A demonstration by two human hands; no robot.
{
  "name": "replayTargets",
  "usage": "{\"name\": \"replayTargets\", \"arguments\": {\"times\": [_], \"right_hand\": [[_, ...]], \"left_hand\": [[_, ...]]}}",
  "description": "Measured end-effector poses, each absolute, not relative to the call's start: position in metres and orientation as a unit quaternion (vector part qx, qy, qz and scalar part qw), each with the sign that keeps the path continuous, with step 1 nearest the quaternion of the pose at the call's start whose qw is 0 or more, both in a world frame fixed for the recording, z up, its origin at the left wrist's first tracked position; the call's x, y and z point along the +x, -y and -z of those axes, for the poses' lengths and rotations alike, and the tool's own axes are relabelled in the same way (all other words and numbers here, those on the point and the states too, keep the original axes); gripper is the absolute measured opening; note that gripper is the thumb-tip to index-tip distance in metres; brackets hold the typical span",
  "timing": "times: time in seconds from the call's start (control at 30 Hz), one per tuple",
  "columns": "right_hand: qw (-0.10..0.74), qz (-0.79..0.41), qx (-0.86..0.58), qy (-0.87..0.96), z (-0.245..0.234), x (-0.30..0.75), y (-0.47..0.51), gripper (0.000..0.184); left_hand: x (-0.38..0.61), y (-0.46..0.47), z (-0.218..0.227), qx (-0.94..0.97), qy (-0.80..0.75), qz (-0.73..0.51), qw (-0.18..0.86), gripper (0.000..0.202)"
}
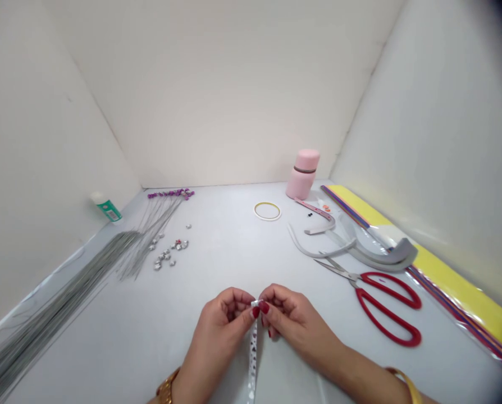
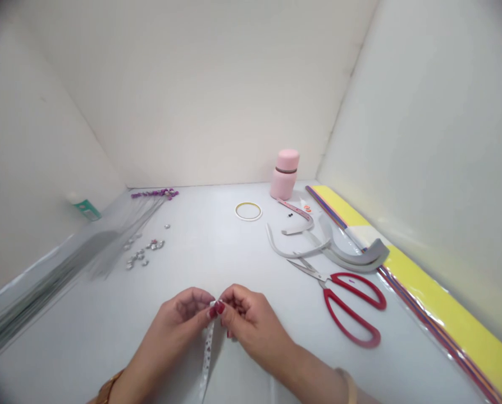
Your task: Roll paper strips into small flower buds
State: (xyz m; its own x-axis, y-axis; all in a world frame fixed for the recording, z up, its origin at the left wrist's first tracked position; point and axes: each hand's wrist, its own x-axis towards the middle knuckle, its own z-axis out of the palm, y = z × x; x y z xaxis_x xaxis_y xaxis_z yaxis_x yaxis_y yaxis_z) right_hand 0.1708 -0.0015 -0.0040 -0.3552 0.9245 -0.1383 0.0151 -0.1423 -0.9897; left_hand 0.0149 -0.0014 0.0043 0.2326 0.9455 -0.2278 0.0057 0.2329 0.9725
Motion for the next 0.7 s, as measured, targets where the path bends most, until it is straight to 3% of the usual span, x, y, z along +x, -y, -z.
{"name": "replayTargets", "arguments": {"times": [0.3,0.47,0.7], "right_hand": [[0.387,-0.648,-0.434,0.492,0.0053,0.1706,-0.0008,0.029],[0.381,-0.645,-0.429,0.505,0.0051,0.1694,0.0017,0.028],[0.359,-0.636,-0.431,0.530,0.0037,0.1707,0.0021,0.027]], "left_hand": [[0.0173,0.0084,-0.0050,0.504,-0.436,-0.407,0.625,0.023],[0.0198,0.0085,-0.0077,0.522,-0.435,-0.407,0.610,0.014],[0.0219,0.0087,-0.0064,0.405,-0.454,-0.376,0.699,0.021]]}}
